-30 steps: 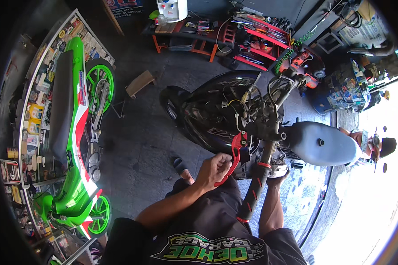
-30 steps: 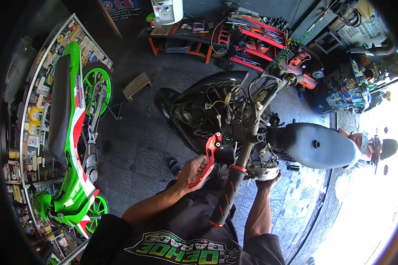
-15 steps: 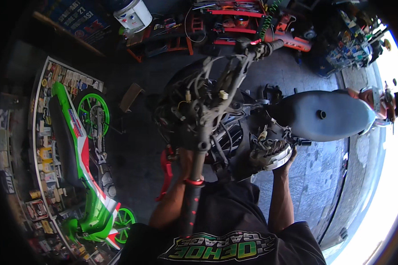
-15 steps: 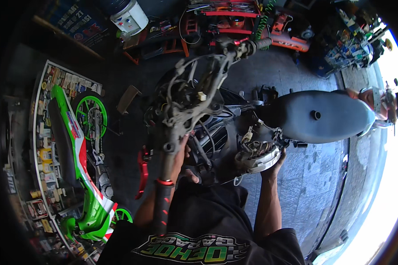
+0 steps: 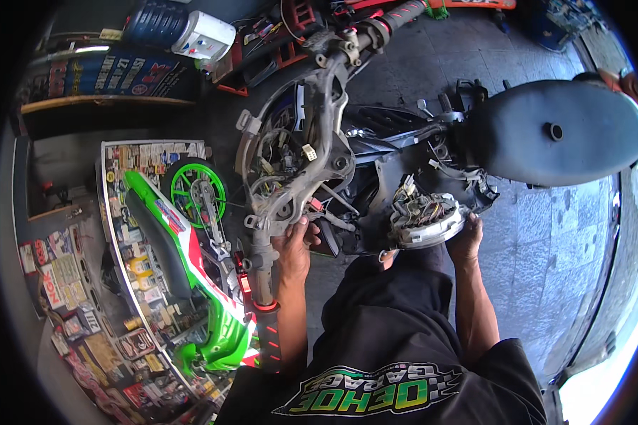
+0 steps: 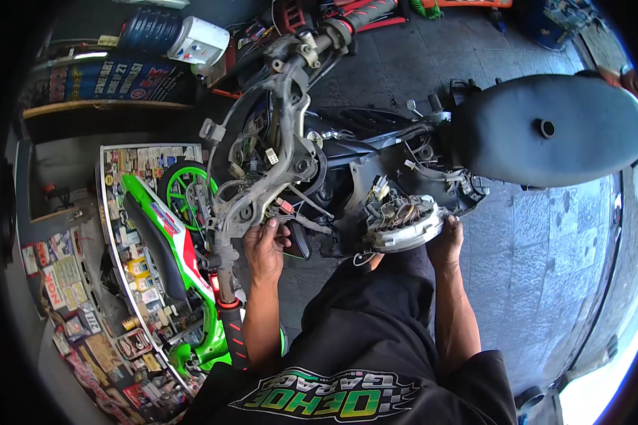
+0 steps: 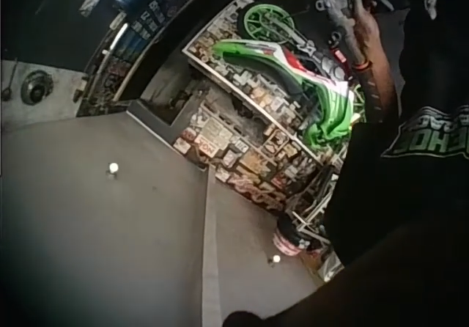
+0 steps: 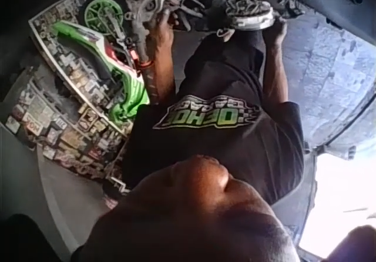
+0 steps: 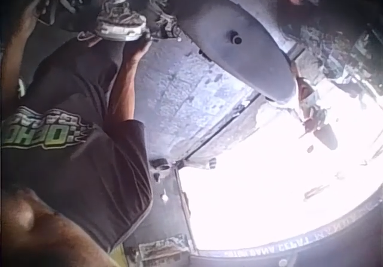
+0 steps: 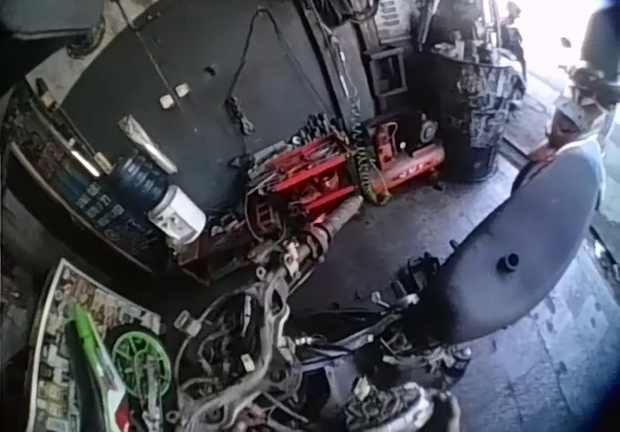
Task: The recorder is repairing wiring and reassembling the headlight housing on a motorcycle.
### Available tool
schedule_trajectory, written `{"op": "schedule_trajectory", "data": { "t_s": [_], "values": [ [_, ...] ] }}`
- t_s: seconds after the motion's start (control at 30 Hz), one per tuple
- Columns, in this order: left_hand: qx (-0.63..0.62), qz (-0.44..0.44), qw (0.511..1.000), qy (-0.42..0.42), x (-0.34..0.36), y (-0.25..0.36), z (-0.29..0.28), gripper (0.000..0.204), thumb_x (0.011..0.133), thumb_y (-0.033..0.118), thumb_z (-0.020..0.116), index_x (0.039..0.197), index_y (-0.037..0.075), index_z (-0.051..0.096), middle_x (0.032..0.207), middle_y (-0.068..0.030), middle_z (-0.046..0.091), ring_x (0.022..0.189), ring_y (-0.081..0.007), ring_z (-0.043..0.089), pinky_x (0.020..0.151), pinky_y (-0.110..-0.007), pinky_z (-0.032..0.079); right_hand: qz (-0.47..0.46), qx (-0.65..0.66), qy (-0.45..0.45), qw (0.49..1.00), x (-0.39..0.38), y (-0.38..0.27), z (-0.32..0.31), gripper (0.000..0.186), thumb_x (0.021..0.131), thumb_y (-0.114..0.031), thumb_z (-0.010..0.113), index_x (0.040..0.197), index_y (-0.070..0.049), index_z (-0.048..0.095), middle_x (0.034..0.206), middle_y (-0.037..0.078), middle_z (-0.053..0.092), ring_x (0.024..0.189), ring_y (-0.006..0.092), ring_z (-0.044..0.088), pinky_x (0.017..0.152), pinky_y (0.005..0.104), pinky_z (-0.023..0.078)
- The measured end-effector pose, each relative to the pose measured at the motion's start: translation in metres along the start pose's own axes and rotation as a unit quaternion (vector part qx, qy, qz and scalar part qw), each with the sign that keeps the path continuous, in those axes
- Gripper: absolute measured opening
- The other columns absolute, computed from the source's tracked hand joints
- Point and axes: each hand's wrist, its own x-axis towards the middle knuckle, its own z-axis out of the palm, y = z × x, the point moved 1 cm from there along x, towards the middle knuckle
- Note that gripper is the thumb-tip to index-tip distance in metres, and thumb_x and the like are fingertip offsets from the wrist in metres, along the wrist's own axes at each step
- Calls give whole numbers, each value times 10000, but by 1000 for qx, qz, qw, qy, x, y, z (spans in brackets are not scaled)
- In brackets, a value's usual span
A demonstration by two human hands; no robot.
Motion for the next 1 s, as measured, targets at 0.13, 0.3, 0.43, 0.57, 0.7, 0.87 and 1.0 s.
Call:
{"op": "schedule_trajectory", "data": {
  "t_s": [0.13,0.3,0.43,0.57,0.7,0.87,1.0],
  "values": [
    [8,44,998,-44,6,0,-5,170,958,105,622,1113,39,609,868,-41,661,735,-142,667,502,-241,523,-51,10,21,998,0,11,-1,591,946,-530,493,1284,-53,573,1289,99,618,1216,255,552,1084,428,388],
    [-23,43,994,-102,15,-5,-18,209,927,85,580,1129,45,611,1023,-93,714,763,-170,682,492,-257,530,-69,48,71,994,-1,21,24,573,974,-514,453,1274,-44,587,1240,119,653,1160,272,602,1059,430,427],
    [-72,-13,987,-143,21,-4,-27,258,910,135,575,1159,85,616,1028,-70,714,761,-194,677,500,-268,524,-67,93,90,989,1,32,24,588,1007,-492,416,1290,-1,572,1252,147,653,1166,294,611,1070,438,430],
    [-86,-41,984,-150,19,0,-24,232,917,186,571,1124,91,613,1007,-64,704,745,-186,655,505,-272,504,-63,110,106,986,14,55,-5,488,1012,-400,462,1268,-2,580,1238,149,662,1157,287,618,1058,436,442],
    [-92,-44,982,-162,19,1,-29,179,939,237,586,1064,110,593,974,-44,672,750,-188,642,529,-287,503,-73,90,123,986,21,63,-18,445,1026,-374,449,1243,-9,582,1201,144,671,1096,279,643,1017,440,477],
    [-91,-53,977,-183,25,-1,-32,158,967,271,612,1036,131,583,949,-20,650,773,-186,648,553,-297,520,-95,89,207,970,18,50,-37,419,993,-343,548,1227,4,583,1145,121,672,1062,248,633,980,396,479],
    [-88,-46,977,-188,18,0,-30,172,971,281,616,959,112,584,877,-29,640,754,-175,639,562,-305,521,-323,-287,477,766,-9,30,-8,447,933,-212,624,1301,30,550,1139,141,636,1050,219,583,933,358,473]
  ]
}}
